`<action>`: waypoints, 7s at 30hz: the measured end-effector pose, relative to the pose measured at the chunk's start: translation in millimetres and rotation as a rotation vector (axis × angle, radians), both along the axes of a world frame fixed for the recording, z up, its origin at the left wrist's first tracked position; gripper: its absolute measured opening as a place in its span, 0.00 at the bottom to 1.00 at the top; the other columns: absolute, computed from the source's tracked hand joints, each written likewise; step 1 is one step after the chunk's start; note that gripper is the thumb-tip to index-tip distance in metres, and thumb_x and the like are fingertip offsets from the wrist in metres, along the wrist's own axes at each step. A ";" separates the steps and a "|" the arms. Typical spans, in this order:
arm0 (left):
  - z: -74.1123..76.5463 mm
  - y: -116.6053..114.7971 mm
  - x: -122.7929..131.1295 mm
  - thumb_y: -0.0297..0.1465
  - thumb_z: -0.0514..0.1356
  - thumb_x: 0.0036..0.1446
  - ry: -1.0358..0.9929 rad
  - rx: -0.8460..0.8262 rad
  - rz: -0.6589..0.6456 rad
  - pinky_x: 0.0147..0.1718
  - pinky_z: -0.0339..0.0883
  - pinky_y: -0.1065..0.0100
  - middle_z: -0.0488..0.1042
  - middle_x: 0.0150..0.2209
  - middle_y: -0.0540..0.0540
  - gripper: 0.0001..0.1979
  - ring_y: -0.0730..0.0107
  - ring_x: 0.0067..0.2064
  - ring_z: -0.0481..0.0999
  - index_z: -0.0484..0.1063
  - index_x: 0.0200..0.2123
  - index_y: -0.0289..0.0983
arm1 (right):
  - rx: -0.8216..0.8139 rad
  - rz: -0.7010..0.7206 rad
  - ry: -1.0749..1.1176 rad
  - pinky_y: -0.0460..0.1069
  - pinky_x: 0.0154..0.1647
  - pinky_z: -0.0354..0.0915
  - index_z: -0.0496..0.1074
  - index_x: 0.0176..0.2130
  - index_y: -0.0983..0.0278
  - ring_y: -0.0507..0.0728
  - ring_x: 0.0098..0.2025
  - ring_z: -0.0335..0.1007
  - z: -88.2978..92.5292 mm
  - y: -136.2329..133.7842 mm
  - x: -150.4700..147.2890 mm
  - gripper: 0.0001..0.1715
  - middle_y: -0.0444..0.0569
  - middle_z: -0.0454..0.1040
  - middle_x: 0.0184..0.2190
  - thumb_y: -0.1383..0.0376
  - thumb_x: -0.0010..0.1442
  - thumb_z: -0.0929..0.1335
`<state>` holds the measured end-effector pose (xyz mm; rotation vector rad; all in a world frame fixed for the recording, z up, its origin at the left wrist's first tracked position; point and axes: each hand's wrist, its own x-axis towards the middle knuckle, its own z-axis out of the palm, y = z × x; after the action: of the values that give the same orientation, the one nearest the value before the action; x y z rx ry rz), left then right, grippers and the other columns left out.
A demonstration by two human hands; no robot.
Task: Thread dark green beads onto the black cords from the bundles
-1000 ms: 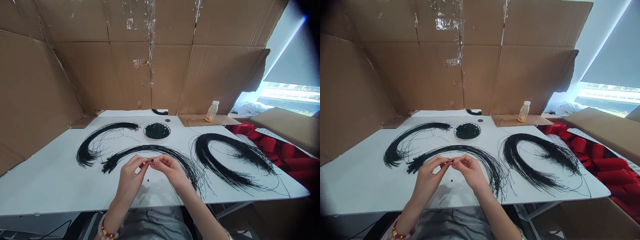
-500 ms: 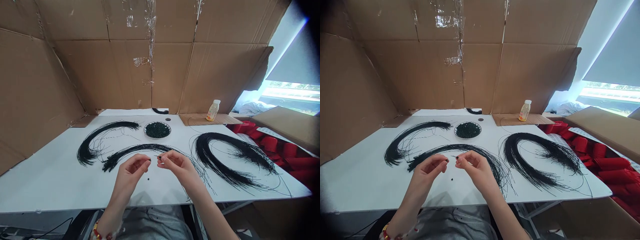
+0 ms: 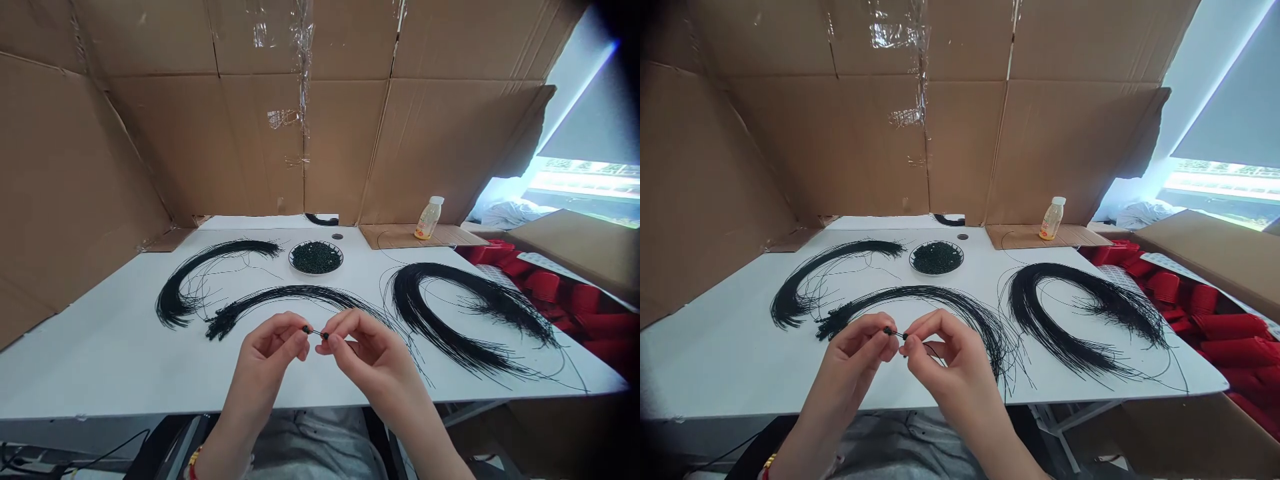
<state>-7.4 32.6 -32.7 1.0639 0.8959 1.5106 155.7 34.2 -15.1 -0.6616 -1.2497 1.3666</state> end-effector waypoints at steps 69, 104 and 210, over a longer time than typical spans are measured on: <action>-1.9 -0.2 -9.0 0.31 0.74 0.53 0.133 0.028 -0.076 0.31 0.69 0.75 0.80 0.32 0.50 0.05 0.74 0.32 0.74 0.86 0.35 0.46 | 0.108 -0.007 -0.271 0.48 0.38 0.72 0.73 0.31 0.60 0.55 0.38 0.73 6.5 -1.7 9.0 0.08 0.45 0.76 0.33 0.64 0.64 0.71; 1.6 -3.1 -3.8 0.37 0.77 0.48 -0.052 -0.003 -0.091 0.31 0.70 0.82 0.82 0.28 0.52 0.09 0.80 0.28 0.76 0.84 0.32 0.42 | 0.079 -0.041 -0.218 0.46 0.39 0.71 0.67 0.28 0.61 0.52 0.35 0.70 14.8 -12.4 8.6 0.10 0.42 0.73 0.32 0.72 0.56 0.70; 7.2 -3.4 -13.6 0.32 0.65 0.62 0.490 0.104 0.067 0.35 0.68 0.73 0.74 0.29 0.52 0.07 0.71 0.33 0.72 0.77 0.30 0.41 | -0.164 0.113 0.007 0.51 0.56 0.72 0.83 0.42 0.59 0.56 0.47 0.80 -2.8 36.4 33.2 0.14 0.49 0.83 0.46 0.53 0.65 0.73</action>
<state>-21.0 29.3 -25.5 1.5319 1.2060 1.3834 188.9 70.6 -17.9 -0.7076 -1.1928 1.5759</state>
